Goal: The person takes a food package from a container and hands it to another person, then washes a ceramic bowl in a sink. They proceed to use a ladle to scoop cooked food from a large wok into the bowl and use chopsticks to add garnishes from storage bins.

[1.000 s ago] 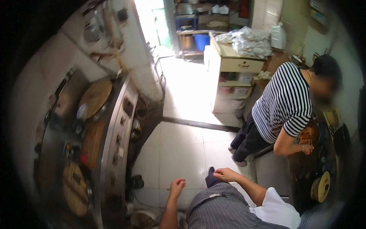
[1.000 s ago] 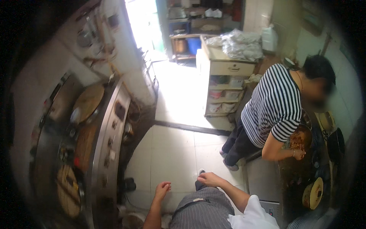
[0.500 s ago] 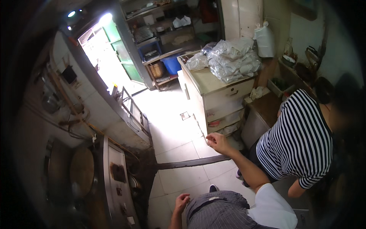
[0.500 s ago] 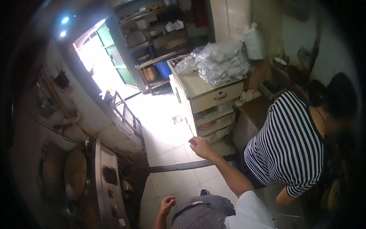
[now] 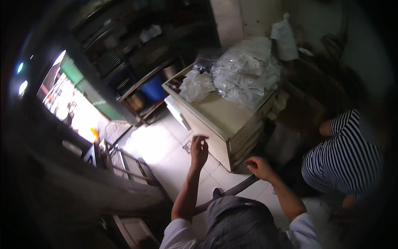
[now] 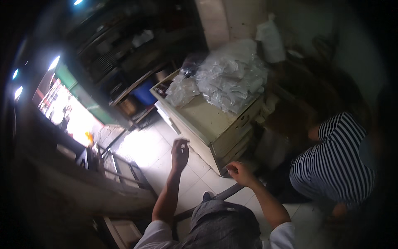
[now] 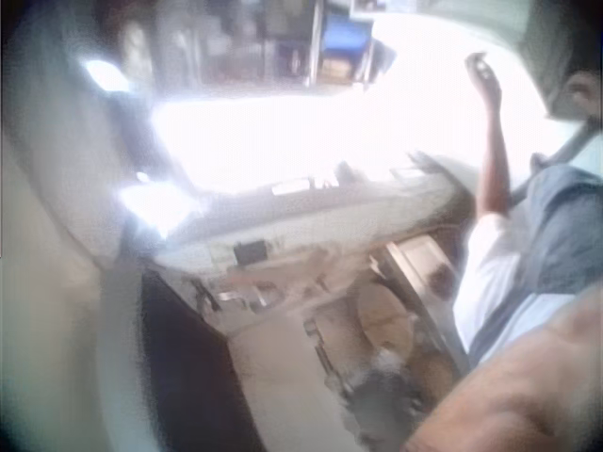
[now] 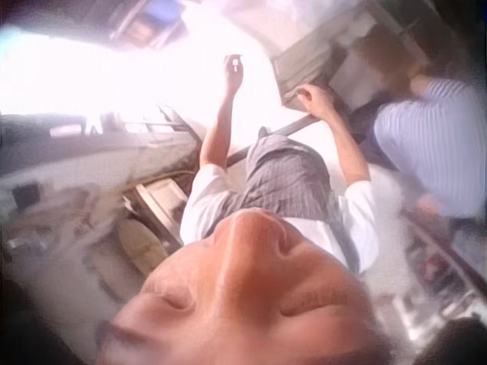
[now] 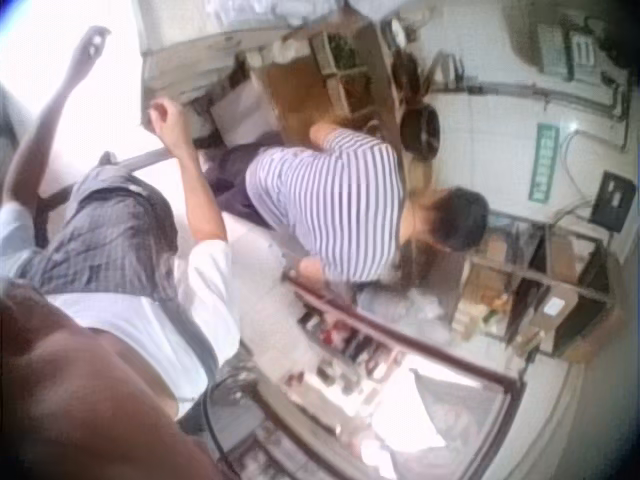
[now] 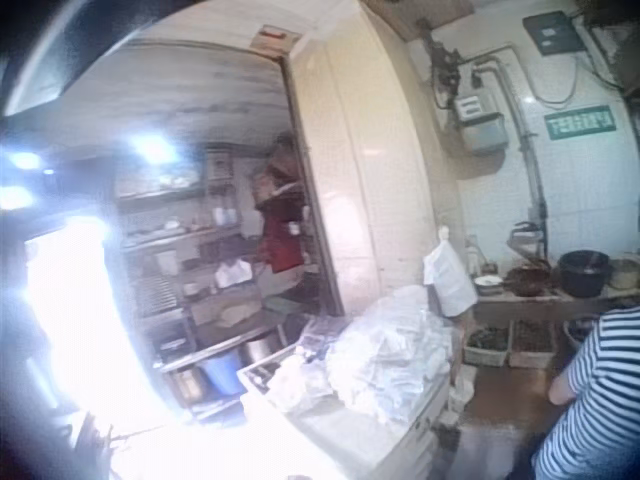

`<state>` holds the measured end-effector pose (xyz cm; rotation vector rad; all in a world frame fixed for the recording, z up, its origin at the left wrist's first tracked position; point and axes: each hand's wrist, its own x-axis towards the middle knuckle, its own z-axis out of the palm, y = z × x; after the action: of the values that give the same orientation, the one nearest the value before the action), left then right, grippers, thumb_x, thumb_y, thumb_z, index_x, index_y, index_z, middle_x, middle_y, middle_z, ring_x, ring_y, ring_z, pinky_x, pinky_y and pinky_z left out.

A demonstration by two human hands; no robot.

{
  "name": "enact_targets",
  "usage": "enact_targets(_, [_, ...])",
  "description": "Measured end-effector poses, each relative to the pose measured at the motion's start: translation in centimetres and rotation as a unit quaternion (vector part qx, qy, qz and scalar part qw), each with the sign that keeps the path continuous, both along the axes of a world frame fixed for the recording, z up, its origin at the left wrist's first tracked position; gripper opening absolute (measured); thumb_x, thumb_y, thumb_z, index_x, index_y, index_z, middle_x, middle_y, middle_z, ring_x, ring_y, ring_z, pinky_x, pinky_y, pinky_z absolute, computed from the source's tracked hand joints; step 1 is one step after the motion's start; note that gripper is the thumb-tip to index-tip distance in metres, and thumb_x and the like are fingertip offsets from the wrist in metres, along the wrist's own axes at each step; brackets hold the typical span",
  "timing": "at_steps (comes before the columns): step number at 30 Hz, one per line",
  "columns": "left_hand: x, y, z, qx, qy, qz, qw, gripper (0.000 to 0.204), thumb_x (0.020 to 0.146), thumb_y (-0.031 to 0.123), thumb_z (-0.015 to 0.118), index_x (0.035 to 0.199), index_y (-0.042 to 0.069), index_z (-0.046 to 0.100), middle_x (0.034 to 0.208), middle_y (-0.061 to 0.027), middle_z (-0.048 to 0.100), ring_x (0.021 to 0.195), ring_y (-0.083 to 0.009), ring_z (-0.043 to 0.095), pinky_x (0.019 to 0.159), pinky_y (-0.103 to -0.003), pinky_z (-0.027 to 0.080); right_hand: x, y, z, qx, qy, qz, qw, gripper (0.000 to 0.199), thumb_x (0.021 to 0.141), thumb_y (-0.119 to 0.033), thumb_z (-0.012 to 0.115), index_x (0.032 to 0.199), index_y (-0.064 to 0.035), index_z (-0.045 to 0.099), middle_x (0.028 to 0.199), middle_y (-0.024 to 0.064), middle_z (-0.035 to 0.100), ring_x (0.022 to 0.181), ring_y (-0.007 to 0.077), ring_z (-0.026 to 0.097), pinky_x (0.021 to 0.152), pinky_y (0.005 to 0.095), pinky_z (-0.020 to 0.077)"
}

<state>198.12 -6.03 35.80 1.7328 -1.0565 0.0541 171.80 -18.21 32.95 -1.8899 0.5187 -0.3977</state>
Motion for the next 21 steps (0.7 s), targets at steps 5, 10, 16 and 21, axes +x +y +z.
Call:
enact_targets(5, [12.4, -11.6, 4.0, 0.033, -0.267, -0.033, 0.963, 0.039, 0.07, -0.001, 0.059, 0.107, 0.011, 0.06, 0.121, -0.0144, 0.048, 0.112, -0.0376, 0.043, 0.089, -0.048, 0.039, 4.9, -0.2, 3.7, -0.026, -0.009, -0.095, 0.995, 0.016, 0.085, -0.003, 0.059, 0.101, -0.0012, 0.06, 0.088, 0.0069, 0.064, 0.08, 0.0122, 0.061, 0.073, 0.027, 0.0494])
enact_targets(10, [17.9, -17.1, 2.5, 0.194, -0.29, 0.013, 0.937, 0.053, 0.074, 0.016, 0.062, 0.126, 0.016, 0.051, 0.145, -0.0122, 0.029, 0.13, -0.0449, 0.025, 0.099, -0.061, 0.026, 6.6, -4.9, 7.1, -0.067, -0.006, -0.194, 0.979, 0.014, 0.085, -0.008, 0.059, 0.099, -0.0037, 0.061, 0.087, 0.0089, 0.065, 0.079, 0.0155, 0.062, 0.072, 0.0287, 0.0501])
enact_targets(16, [17.9, -17.8, 2.6, 0.189, -0.271, 0.036, 0.943, 0.048, 0.075, 0.014, 0.059, 0.123, 0.013, 0.052, 0.139, -0.0132, 0.036, 0.129, -0.0423, 0.028, 0.101, -0.057, 0.026, 7.4, -23.2, 12.4, -0.297, -0.065, -0.46, 0.834, 0.017, 0.083, -0.012, 0.063, 0.098, -0.0048, 0.063, 0.084, 0.0103, 0.064, 0.076, 0.0213, 0.063, 0.068, 0.0308, 0.0501])
enact_targets(21, [18.1, -17.9, 4.5, 0.205, -0.241, 0.028, 0.948, 0.046, 0.072, 0.008, 0.056, 0.118, 0.012, 0.053, 0.133, -0.0129, 0.04, 0.126, -0.0424, 0.03, 0.101, -0.055, 0.028, 12.4, -36.9, 16.3, -0.518, -0.001, -0.568, 0.639, 0.024, 0.077, -0.019, 0.067, 0.092, -0.0014, 0.063, 0.087, 0.0161, 0.059, 0.086, 0.0342, 0.057, 0.077, 0.0413, 0.0468])
